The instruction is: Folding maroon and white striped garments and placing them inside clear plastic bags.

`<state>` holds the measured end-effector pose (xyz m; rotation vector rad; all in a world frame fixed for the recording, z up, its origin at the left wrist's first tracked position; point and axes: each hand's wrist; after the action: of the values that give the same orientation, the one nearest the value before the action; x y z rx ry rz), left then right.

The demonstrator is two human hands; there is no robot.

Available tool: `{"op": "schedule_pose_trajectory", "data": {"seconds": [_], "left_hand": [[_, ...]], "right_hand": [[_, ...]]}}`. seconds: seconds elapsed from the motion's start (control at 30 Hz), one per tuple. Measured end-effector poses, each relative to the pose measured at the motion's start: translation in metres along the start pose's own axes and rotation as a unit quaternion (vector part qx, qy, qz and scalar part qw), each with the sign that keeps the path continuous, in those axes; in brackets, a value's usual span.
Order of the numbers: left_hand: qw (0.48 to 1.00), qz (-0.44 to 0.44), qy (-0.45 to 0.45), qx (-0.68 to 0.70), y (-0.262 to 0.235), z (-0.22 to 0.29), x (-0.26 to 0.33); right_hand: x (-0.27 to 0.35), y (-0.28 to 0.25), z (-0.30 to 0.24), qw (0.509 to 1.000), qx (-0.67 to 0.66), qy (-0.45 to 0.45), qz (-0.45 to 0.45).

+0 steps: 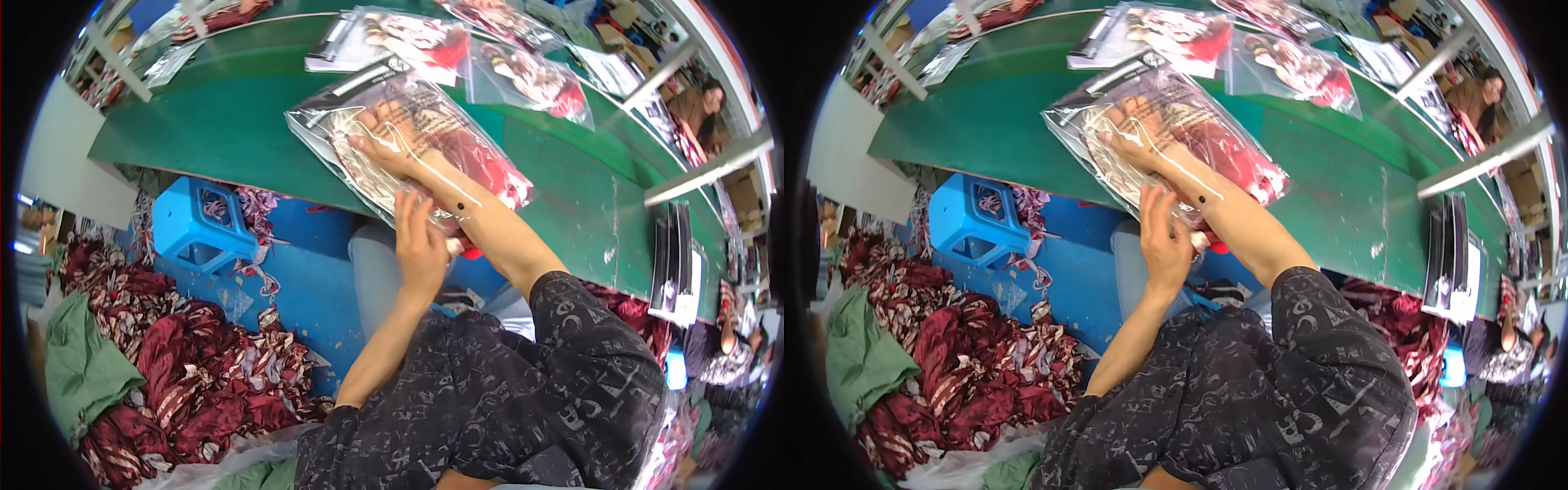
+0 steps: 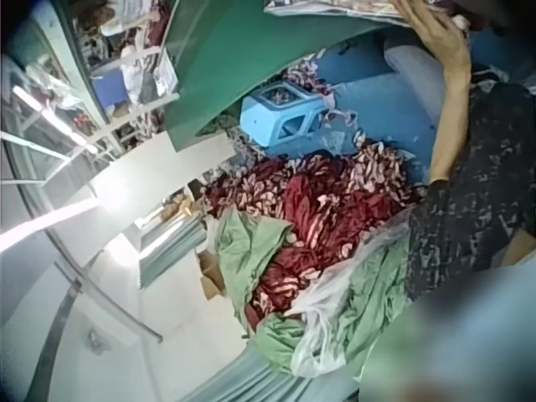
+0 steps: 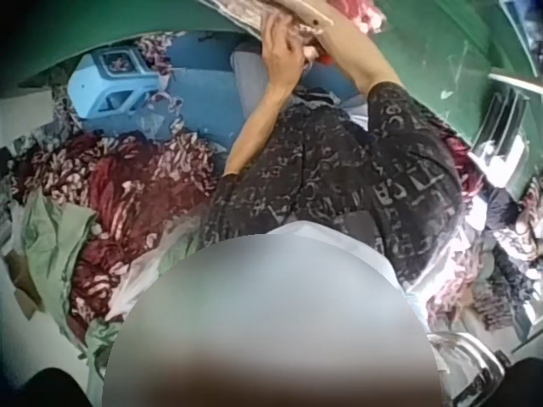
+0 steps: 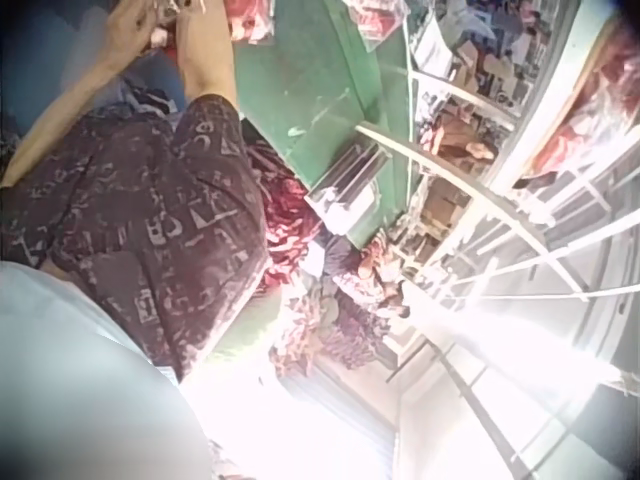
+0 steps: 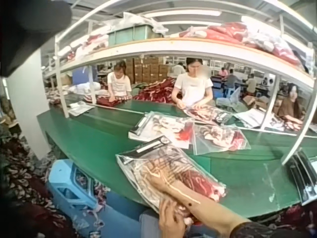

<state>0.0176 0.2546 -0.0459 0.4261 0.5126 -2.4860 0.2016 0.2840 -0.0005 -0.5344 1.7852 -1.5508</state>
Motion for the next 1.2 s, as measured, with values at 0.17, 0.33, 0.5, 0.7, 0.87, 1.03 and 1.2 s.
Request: {"op": "schedule_pose_trajectory", "data": {"seconds": [0.17, 0.33, 0.5, 0.7, 0.87, 1.03, 1.2], "left_hand": [[1.0, 0.011, -0.021, 0.012, 0.01, -0.001, 0.009], [0.997, 0.031, -0.064, 0.014, 0.009, -0.009, 0.016], [0.991, 0.062, -0.099, 0.062, 0.001, -0.023, 0.009], [0.99, 0.076, -0.114, 0.045, -0.028, -0.044, 0.024], [0.881, 0.073, -0.384, 0.265, -0.04, -0.019, 0.037], [0.834, 0.009, -0.38, 0.4, -0.052, -0.023, 0.051], [0.823, 0.057, -0.424, 0.373, -0.089, -0.013, 0.093]], "right_hand": [[0.04, 0.024, 0.039, 0.984, -0.163, -0.031, 0.071], [0.092, 0.015, 0.047, 0.961, -0.087, -0.11, 0.238], [0.204, -0.053, 0.021, 0.986, 0.077, -0.085, 0.118], [0.282, -0.015, 0.1, 0.992, -0.031, 0.038, 0.117], [0.27, -0.01, 0.087, 0.937, -0.138, 0.199, 0.25], [0.248, -0.01, 0.104, 0.951, -0.142, 0.225, 0.157], [0.281, -0.048, 0.039, 0.907, -0.27, 0.271, 0.176]]}}
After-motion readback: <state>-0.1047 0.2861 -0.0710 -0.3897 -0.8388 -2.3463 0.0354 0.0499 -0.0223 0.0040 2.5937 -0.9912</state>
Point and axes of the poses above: each hand's wrist, its own x-axis away from the middle knuckle, its own y-axis out of the palm, z = x × y, and after that the axes turned 10 degrees about -y, right-handed
